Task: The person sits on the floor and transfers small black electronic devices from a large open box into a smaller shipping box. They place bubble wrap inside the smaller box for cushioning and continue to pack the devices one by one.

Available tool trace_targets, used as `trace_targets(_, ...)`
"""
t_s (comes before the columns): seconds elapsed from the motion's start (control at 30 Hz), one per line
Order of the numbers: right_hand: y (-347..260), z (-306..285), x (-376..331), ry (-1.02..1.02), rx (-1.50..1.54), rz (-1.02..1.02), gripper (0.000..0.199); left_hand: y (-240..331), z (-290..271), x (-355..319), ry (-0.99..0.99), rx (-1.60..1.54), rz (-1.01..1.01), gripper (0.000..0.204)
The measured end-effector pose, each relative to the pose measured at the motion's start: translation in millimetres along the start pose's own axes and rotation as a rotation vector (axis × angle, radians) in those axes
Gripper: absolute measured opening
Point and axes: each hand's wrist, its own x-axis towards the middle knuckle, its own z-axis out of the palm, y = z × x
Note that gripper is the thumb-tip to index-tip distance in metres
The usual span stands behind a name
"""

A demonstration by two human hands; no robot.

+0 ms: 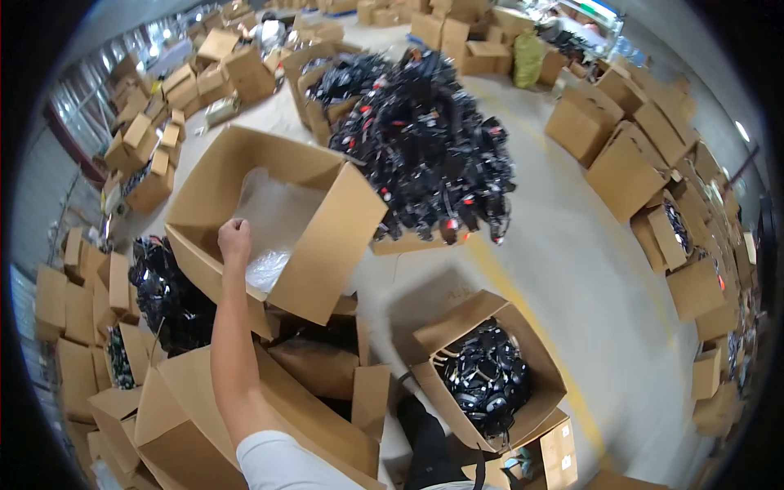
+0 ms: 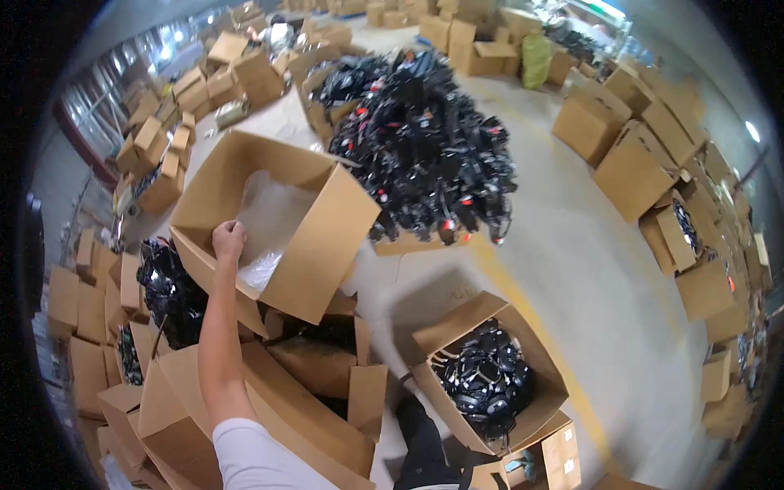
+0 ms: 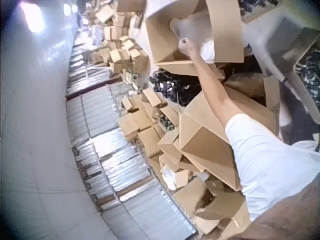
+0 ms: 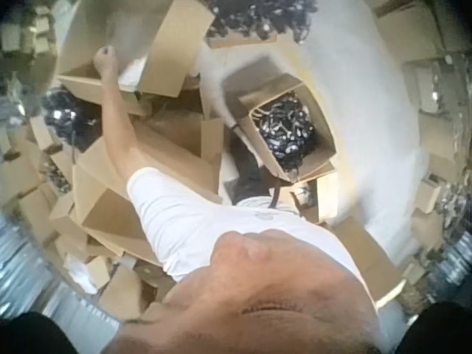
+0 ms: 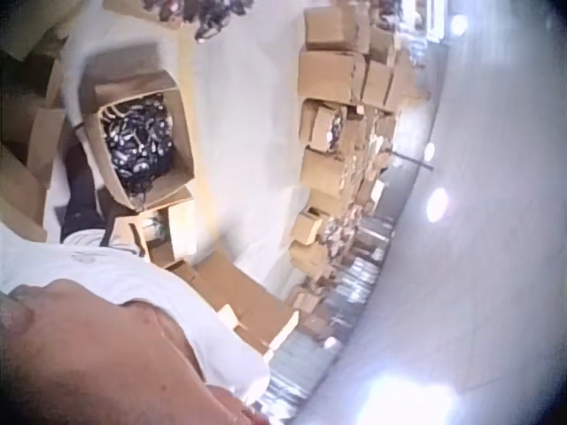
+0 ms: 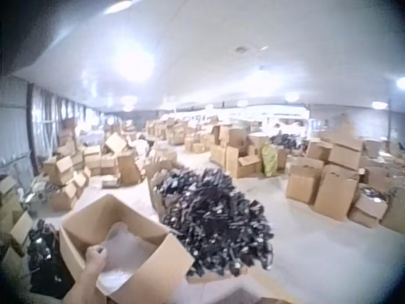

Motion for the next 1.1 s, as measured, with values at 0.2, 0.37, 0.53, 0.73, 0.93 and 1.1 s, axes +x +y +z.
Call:
trace_targets(0.2,-215,47,45,-0.074,-0.122,-0.084,0.022,-97,89,60,-0.653,0.366,-0.049,0.06)
trace_targets(0.37,-276,50,51,-0.027,-0.185,-0.055,0.022,-113,216,9,-1.053,0.893,-0.047,0.108)
trace_targets(0.53,-286,66,74,-0.097,-0.205,-0.035,0.024,-233,215,26,-0.592,0.818,-0.246,0.075)
trace_targets(0.73,-256,59,50,-0.097,-0.186,0.028,0.025,-158,156,95,-0.241,0.409,-0.194,0.03)
trace_targets(0.93,-212,48,50,-0.147,-0.136,-0.031,0.026,-110,6,198,0.018,-0.471,-0.234,0.049)
trace_targets(1.1,-103,7,30,-0.092,-0.078,-0.015,0.028,-13,-59,165,0.001,-0.773,-0.238,0.049)
